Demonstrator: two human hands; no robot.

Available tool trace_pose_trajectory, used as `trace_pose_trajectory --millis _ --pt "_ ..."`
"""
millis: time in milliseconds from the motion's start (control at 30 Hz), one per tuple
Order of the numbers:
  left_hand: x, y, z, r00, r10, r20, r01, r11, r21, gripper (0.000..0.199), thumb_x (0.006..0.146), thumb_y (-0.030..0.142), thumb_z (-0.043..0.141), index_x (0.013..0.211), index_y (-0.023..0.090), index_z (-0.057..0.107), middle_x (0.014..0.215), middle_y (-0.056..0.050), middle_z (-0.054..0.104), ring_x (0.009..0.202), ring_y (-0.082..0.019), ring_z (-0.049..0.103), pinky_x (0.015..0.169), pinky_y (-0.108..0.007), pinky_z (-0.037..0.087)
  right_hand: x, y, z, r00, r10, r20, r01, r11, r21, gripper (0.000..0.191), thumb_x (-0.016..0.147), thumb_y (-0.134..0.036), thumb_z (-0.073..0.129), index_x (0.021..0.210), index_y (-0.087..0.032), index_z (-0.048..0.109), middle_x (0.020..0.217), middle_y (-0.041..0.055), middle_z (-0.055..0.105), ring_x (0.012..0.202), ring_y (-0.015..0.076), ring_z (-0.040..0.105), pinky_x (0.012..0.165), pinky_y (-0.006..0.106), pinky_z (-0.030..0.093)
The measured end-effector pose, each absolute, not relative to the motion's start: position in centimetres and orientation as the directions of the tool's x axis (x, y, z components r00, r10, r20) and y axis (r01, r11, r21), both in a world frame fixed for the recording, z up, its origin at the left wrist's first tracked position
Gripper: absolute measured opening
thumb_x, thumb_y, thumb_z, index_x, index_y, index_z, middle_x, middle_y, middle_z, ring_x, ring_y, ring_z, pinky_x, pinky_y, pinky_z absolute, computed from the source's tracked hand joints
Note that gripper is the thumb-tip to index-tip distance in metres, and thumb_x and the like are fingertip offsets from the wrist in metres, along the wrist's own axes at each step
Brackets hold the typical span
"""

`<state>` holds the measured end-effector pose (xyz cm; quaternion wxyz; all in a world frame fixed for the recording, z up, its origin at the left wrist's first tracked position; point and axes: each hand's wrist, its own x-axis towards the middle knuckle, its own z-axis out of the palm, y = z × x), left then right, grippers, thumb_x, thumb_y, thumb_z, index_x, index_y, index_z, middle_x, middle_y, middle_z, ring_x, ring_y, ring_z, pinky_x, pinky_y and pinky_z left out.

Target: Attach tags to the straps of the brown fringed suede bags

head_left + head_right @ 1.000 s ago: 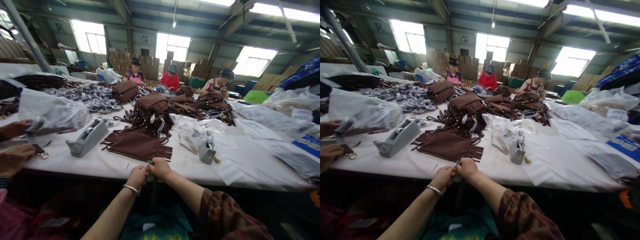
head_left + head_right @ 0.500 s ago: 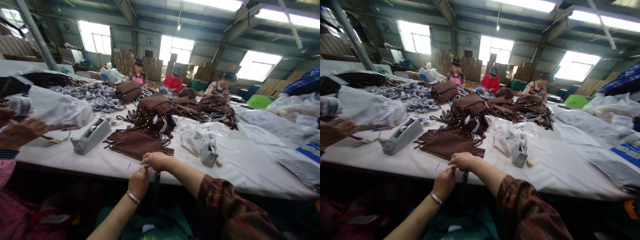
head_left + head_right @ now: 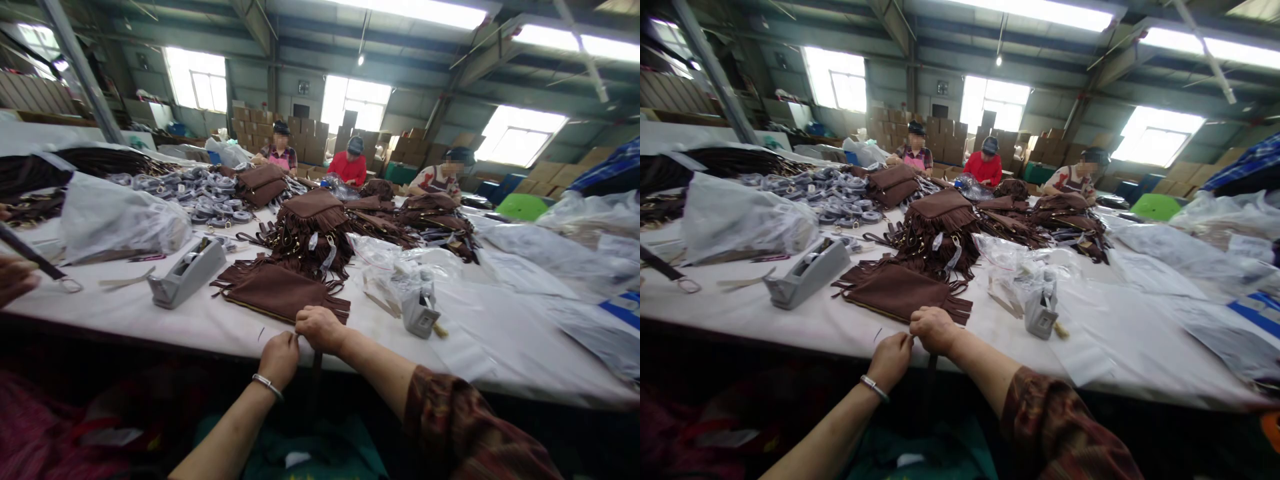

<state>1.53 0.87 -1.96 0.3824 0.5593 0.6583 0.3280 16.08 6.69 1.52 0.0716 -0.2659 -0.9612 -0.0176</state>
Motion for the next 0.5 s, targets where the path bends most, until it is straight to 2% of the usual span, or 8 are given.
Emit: trace_pose_trajectory --millis 67,133,233,367,433,500 --pt "1.7 1.2 -1.6 -0.079 0.959 -0.271 0.305 0.282 0.909 0.024 0.08 0.017 0.052 0.056 0.017 0.053 0.056 0.0 0.049 0.058 -0.013 0.046 0.058 -0.026 0.034 16.5 6.4 0.4 -0.831 0.52 0.195 0.524 0.851 -0.036 0.01 0.082 -0.018 0.057 0.078 -0.018 0.067 0.088 0.0047 0.064 0.079 0.0172 0.051 0.073 0.029 0.039" --pt "1.9 1.5 -1.4 -0.044 0.929 -0.367 0.211 0.368 0.906 0.022 0.08 0.02 0.048 0.058 0.018 0.051 0.051 0.003 0.042 0.047 -0.01 0.038 0.049 -0.024 0.03 17.0 5.9 -0.1 -0.815 0.531 0.23 0.531 0.845 -0.066 0.011 0.083 -0.018 0.057 0.083 -0.019 0.067 0.092 0.0043 0.065 0.081 0.0171 0.051 0.075 0.03 0.037" --pt "1.9 1.9 -1.0 0.049 0.866 -0.498 0.049 0.496 0.867 0.021 0.082 0.026 0.039 0.063 0.02 0.045 0.05 0.008 0.032 0.039 -0.007 0.024 0.04 -0.02 0.021 17.7 4.7 -0.2 -0.782 0.557 0.28 0.556 0.826 -0.092 0.018 0.086 -0.019 0.055 0.1 -0.021 0.066 0.105 0.0047 0.064 0.089 0.0181 0.05 0.078 0.031 0.035" --pt "1.5 2.5 -0.1 0.2 0.776 -0.598 -0.055 0.619 0.784 0.018 0.08 0.023 0.035 0.062 0.021 0.037 0.051 0.011 0.021 0.037 -0.005 0.013 0.036 -0.016 0.015 18.0 3.0 -0.5 -0.723 0.601 0.339 0.599 0.791 -0.126 0.031 0.09 -0.023 0.051 0.12 -0.02 0.058 0.118 0.0085 0.06 0.102 0.0207 0.048 0.083 0.034 0.033" --pt "1.3 2.6 0.3 0.254 0.741 -0.622 -0.061 0.654 0.754 0.019 0.08 0.022 0.034 0.061 0.022 0.035 0.05 0.011 0.018 0.037 -0.005 0.011 0.035 -0.016 0.013 17.8 2.6 -1.1 -0.684 0.625 0.377 0.622 0.769 -0.148 0.029 0.092 -0.024 0.05 0.118 -0.019 0.059 0.116 0.0091 0.06 0.104 0.021 0.048 0.085 0.035 0.033" --pt "1.4 2.7 0.6 0.285 0.721 -0.631 -0.048 0.669 0.742 0.02 0.079 0.023 0.034 0.059 0.022 0.033 0.049 0.011 0.017 0.037 -0.006 0.011 0.034 -0.015 0.013 17.4 2.8 -1.7 -0.635 0.65 0.417 0.651 0.741 -0.165 0.021 0.093 -0.025 0.048 0.107 -0.019 0.063 0.109 0.0082 0.063 0.102 0.0207 0.049 0.085 0.035 0.032"
